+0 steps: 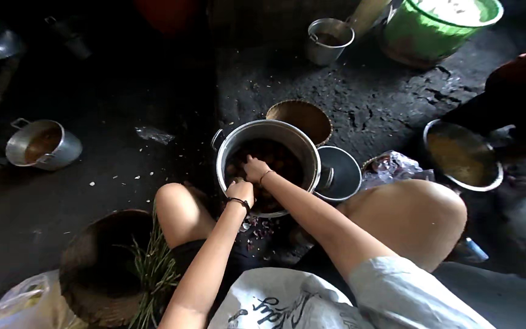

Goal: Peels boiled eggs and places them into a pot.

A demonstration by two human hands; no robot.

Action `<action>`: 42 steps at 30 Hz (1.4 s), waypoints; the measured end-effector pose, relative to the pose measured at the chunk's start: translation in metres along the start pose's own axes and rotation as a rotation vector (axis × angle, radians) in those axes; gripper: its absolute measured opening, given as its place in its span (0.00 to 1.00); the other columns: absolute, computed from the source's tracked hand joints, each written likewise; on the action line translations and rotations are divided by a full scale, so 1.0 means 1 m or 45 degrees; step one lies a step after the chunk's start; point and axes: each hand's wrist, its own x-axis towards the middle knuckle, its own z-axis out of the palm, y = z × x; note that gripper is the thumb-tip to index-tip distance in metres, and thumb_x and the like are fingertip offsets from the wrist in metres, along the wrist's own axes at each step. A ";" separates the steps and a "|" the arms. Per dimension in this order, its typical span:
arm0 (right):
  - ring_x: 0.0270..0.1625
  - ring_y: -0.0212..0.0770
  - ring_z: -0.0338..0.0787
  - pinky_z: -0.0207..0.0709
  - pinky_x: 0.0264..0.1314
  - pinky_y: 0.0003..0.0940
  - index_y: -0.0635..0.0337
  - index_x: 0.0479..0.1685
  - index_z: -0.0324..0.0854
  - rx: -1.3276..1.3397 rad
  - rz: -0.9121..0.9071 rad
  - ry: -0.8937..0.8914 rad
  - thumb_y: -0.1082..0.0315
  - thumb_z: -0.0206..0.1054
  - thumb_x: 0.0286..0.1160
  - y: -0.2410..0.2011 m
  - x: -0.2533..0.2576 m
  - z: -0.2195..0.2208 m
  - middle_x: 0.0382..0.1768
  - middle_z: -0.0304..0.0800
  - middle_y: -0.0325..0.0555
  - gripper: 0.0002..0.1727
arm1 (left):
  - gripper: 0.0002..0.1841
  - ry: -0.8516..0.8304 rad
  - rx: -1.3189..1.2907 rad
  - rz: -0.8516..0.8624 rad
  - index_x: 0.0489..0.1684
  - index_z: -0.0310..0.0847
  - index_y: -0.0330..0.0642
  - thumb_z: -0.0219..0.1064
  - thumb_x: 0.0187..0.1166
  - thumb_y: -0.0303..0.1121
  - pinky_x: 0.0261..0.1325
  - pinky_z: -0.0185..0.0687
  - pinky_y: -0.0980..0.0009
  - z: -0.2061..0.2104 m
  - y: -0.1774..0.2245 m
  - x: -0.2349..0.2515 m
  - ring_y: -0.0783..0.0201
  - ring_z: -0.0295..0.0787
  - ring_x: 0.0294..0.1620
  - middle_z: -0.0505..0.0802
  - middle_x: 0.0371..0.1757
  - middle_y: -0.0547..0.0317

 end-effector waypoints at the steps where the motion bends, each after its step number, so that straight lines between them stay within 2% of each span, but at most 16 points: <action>1: 0.76 0.73 0.75 0.80 0.64 0.69 0.58 0.81 0.74 -0.005 -0.003 0.002 0.71 0.75 0.68 -0.002 0.002 0.004 0.87 0.57 0.68 0.35 | 0.17 0.004 -0.001 -0.009 0.63 0.85 0.39 0.66 0.82 0.38 0.70 0.77 0.38 -0.001 0.000 -0.002 0.40 0.83 0.72 0.87 0.69 0.40; 3: 0.72 0.72 0.79 0.81 0.63 0.69 0.59 0.78 0.76 0.074 0.006 0.021 0.75 0.76 0.66 -0.001 0.000 0.003 0.86 0.59 0.68 0.34 | 0.19 0.025 -0.052 -0.015 0.69 0.81 0.38 0.63 0.84 0.36 0.65 0.78 0.36 -0.002 -0.001 -0.005 0.38 0.84 0.70 0.87 0.69 0.39; 5: 0.70 0.70 0.82 0.78 0.65 0.70 0.61 0.76 0.77 0.138 0.013 0.015 0.69 0.77 0.66 0.002 -0.009 -0.015 0.80 0.69 0.69 0.32 | 0.25 0.064 -0.110 0.003 0.78 0.77 0.50 0.65 0.84 0.44 0.70 0.77 0.37 0.002 -0.006 0.002 0.44 0.85 0.71 0.90 0.68 0.49; 8: 0.59 0.66 0.89 0.79 0.62 0.71 0.65 0.61 0.84 0.261 -0.092 0.071 0.60 0.79 0.67 0.018 -0.028 -0.051 0.57 0.89 0.66 0.26 | 0.28 0.071 -0.119 0.079 0.83 0.72 0.54 0.65 0.83 0.46 0.73 0.75 0.38 0.009 -0.011 0.013 0.47 0.84 0.73 0.90 0.70 0.54; 10: 0.47 0.61 0.93 0.85 0.54 0.64 0.65 0.61 0.84 0.374 -0.156 0.035 0.63 0.75 0.75 0.029 -0.047 -0.080 0.52 0.90 0.63 0.20 | 0.28 0.054 -0.107 0.102 0.84 0.72 0.53 0.64 0.84 0.45 0.75 0.73 0.38 0.009 -0.011 0.016 0.48 0.82 0.75 0.88 0.73 0.54; 13: 0.43 0.55 0.93 0.87 0.53 0.55 0.64 0.66 0.84 0.411 -0.184 -0.054 0.66 0.70 0.80 0.045 -0.085 -0.121 0.53 0.91 0.61 0.18 | 0.25 0.063 -0.103 0.090 0.84 0.72 0.54 0.61 0.86 0.41 0.75 0.74 0.40 0.011 -0.008 0.016 0.49 0.83 0.75 0.88 0.73 0.56; 16: 0.40 0.55 0.93 0.88 0.50 0.54 0.66 0.60 0.86 0.369 -0.254 -0.079 0.68 0.71 0.80 0.077 -0.114 -0.149 0.48 0.92 0.61 0.15 | 0.25 0.087 -0.125 0.090 0.81 0.75 0.61 0.54 0.86 0.30 0.68 0.83 0.47 0.009 -0.007 0.012 0.55 0.90 0.65 0.89 0.71 0.63; 18: 0.34 0.51 0.90 0.86 0.43 0.50 0.67 0.54 0.87 0.395 -0.244 -0.049 0.69 0.71 0.80 0.109 -0.138 -0.166 0.40 0.91 0.59 0.12 | 0.25 0.111 -0.172 0.127 0.77 0.80 0.62 0.55 0.84 0.27 0.63 0.86 0.51 0.010 -0.008 0.010 0.58 0.93 0.58 0.92 0.66 0.65; 20: 0.29 0.50 0.90 0.87 0.37 0.49 0.67 0.49 0.87 0.420 -0.181 0.038 0.67 0.71 0.80 0.151 -0.159 -0.179 0.35 0.90 0.57 0.11 | 0.23 0.160 -0.167 0.157 0.76 0.81 0.62 0.60 0.83 0.31 0.64 0.84 0.50 0.013 -0.010 0.013 0.58 0.92 0.59 0.93 0.63 0.66; 22: 0.29 0.51 0.87 0.85 0.38 0.50 0.69 0.53 0.85 0.391 0.019 0.072 0.62 0.67 0.85 0.185 -0.182 -0.187 0.37 0.88 0.59 0.15 | 0.22 0.181 -0.157 0.155 0.77 0.81 0.59 0.67 0.83 0.40 0.70 0.80 0.44 0.014 -0.010 0.015 0.54 0.89 0.66 0.94 0.63 0.62; 25: 0.41 0.63 0.86 0.79 0.50 0.62 0.72 0.62 0.80 0.411 0.285 0.078 0.57 0.60 0.90 0.240 -0.192 -0.161 0.47 0.87 0.69 0.22 | 0.25 0.145 -0.146 0.062 0.77 0.80 0.56 0.69 0.81 0.49 0.73 0.75 0.42 0.011 -0.007 0.014 0.52 0.87 0.70 0.93 0.64 0.60; 28: 0.65 0.71 0.85 0.73 0.71 0.68 0.75 0.67 0.78 0.448 0.309 0.026 0.67 0.61 0.89 0.300 -0.171 -0.096 0.61 0.85 0.74 0.19 | 0.23 0.133 -0.155 0.063 0.74 0.81 0.50 0.67 0.83 0.45 0.76 0.75 0.46 0.006 -0.004 0.021 0.52 0.85 0.72 0.89 0.69 0.53; 33: 0.69 0.74 0.82 0.70 0.72 0.74 0.65 0.64 0.85 0.434 0.247 0.095 0.72 0.75 0.74 0.389 -0.088 0.067 0.63 0.85 0.73 0.19 | 0.26 0.209 -0.152 0.151 0.78 0.78 0.48 0.72 0.79 0.40 0.80 0.71 0.48 -0.001 0.025 0.057 0.47 0.75 0.80 0.80 0.79 0.47; 35: 0.72 0.75 0.79 0.71 0.70 0.76 0.57 0.65 0.86 0.468 0.371 0.062 0.72 0.76 0.71 0.391 -0.062 0.118 0.70 0.81 0.71 0.20 | 0.31 0.169 -0.078 0.175 0.82 0.73 0.50 0.74 0.77 0.38 0.79 0.72 0.45 -0.005 0.042 0.076 0.44 0.72 0.82 0.75 0.83 0.45; 39: 0.78 0.73 0.75 0.67 0.76 0.72 0.57 0.80 0.75 0.409 0.428 -0.284 0.71 0.65 0.83 0.344 -0.067 0.113 0.84 0.67 0.66 0.25 | 0.33 -0.009 0.084 0.120 0.83 0.72 0.47 0.74 0.73 0.30 0.74 0.76 0.41 -0.008 0.059 0.106 0.39 0.73 0.80 0.73 0.84 0.39; 42: 0.73 0.72 0.79 0.73 0.71 0.71 0.54 0.77 0.79 0.408 0.323 -0.169 0.64 0.74 0.77 0.353 -0.066 0.105 0.80 0.72 0.66 0.27 | 0.36 -0.010 0.039 0.104 0.84 0.69 0.45 0.75 0.71 0.30 0.73 0.77 0.41 -0.010 0.055 0.113 0.38 0.78 0.76 0.75 0.81 0.38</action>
